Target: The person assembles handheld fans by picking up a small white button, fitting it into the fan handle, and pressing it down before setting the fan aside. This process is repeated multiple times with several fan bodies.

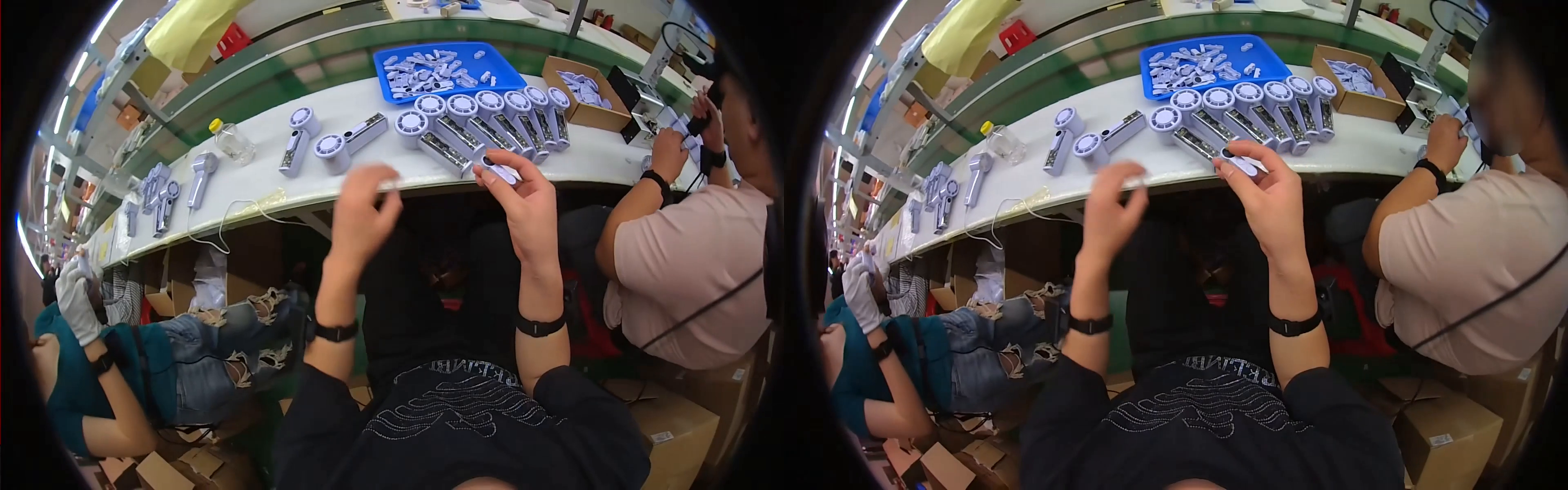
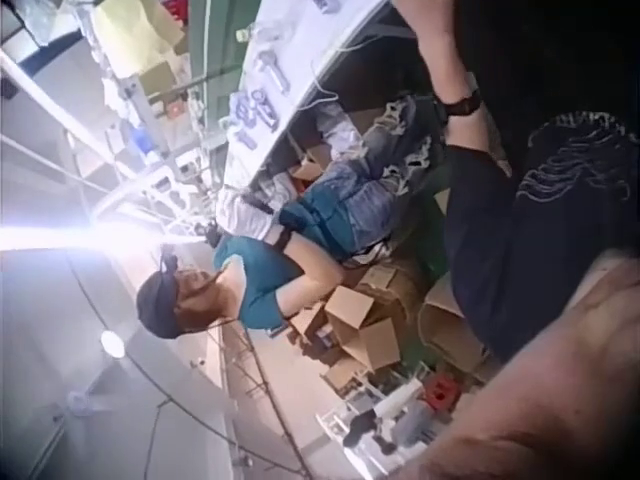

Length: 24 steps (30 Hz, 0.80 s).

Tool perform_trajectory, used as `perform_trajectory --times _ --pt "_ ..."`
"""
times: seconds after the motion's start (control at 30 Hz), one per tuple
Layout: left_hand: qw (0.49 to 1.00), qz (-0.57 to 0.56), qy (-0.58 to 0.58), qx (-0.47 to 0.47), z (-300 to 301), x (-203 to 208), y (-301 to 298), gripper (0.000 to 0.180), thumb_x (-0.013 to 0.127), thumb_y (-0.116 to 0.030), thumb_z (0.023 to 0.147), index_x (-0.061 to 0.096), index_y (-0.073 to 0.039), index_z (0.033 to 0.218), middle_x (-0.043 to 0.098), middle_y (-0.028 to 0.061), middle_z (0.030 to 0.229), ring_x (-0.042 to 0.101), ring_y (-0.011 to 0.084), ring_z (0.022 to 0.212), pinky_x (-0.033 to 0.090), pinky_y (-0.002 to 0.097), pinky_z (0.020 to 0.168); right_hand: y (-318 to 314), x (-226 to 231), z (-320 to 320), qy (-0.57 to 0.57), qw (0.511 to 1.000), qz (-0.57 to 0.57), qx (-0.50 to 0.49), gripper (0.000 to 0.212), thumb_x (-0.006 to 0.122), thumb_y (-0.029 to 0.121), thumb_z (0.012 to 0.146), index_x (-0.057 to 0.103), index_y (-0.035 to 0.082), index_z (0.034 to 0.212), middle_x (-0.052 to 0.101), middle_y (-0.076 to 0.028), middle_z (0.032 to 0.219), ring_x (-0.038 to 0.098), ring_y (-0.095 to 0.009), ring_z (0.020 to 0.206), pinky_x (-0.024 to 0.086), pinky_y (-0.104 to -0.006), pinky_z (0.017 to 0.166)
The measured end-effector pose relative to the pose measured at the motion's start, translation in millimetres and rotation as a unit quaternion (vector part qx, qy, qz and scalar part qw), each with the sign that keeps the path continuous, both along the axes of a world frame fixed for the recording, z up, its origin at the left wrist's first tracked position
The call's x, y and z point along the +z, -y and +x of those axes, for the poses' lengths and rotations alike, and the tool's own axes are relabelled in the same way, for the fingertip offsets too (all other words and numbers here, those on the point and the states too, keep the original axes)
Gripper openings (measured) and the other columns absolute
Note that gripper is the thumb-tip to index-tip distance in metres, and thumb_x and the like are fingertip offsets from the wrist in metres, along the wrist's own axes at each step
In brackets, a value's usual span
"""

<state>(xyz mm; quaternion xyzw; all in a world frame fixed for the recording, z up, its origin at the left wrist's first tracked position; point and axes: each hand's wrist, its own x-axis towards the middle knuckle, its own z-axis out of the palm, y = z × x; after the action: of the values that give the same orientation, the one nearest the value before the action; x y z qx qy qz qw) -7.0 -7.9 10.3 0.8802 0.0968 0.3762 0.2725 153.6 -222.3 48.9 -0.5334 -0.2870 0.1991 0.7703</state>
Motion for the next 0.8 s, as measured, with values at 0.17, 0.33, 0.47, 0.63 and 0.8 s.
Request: perform_trajectory --times 0.17,0.33,0.47,0.63,0.8 --pt "0.953 0.183 0.058 0.235 16 17 -67 0.043 0.079 -0.012 0.087 0.073 -0.003 0.128 0.071 0.0195 0.125 0.067 0.0384 0.12 0.056 0.0479 0.101 2 6 -19 0.012 1.0 0.012 0.015 0.033 0.072 -0.006 0.102 0.066 -0.005 0.135 0.075 -0.015 0.125 0.076 -0.023 0.112 0.061 -0.0347 0.101" --pt "0.942 -0.016 -0.193 0.273 27 30 -102 0.05 0.081 -0.015 0.084 0.073 -0.005 0.133 0.07 0.0177 0.133 0.064 0.0381 0.126 0.054 0.0476 0.106 11 1 -27 0.029 0.999 0.037 0.012 0.029 0.074 -0.008 0.099 0.064 -0.003 0.126 0.072 -0.01 0.116 0.076 -0.023 0.112 0.06 -0.0328 0.093" --pt "0.94 -0.013 -0.215 0.266 30 35 -122 0.053 0.081 -0.014 0.084 0.072 -0.005 0.136 0.068 0.0164 0.137 0.063 0.0381 0.129 0.053 0.0473 0.108 -4 -1 -17 0.078 0.996 0.014 -0.038 0.029 0.075 -0.009 0.097 0.062 -0.001 0.122 0.068 -0.008 0.112 0.075 -0.023 0.112 0.06 -0.0324 0.089" --pt "0.973 0.135 -0.066 0.175 48 21 -112 0.052 0.081 -0.01 0.083 0.071 -0.003 0.134 0.068 0.0157 0.137 0.062 0.0383 0.132 0.052 0.0472 0.111 -30 -1 -3 0.061 0.998 0.008 -0.029 0.033 0.073 -0.011 0.097 0.061 0.0 0.126 0.064 -0.007 0.11 0.074 -0.024 0.115 0.058 -0.0326 0.091" --pt "0.999 -0.013 -0.005 -0.038 80 16 -70 0.056 0.088 -0.014 0.083 0.069 -0.002 0.135 0.068 0.0162 0.141 0.058 0.0355 0.142 0.049 0.0461 0.117 -52 -14 11 0.024 0.999 -0.028 -0.034 0.038 0.073 -0.011 0.096 0.062 -0.001 0.131 0.067 -0.01 0.116 0.074 -0.026 0.119 0.058 -0.0352 0.096"
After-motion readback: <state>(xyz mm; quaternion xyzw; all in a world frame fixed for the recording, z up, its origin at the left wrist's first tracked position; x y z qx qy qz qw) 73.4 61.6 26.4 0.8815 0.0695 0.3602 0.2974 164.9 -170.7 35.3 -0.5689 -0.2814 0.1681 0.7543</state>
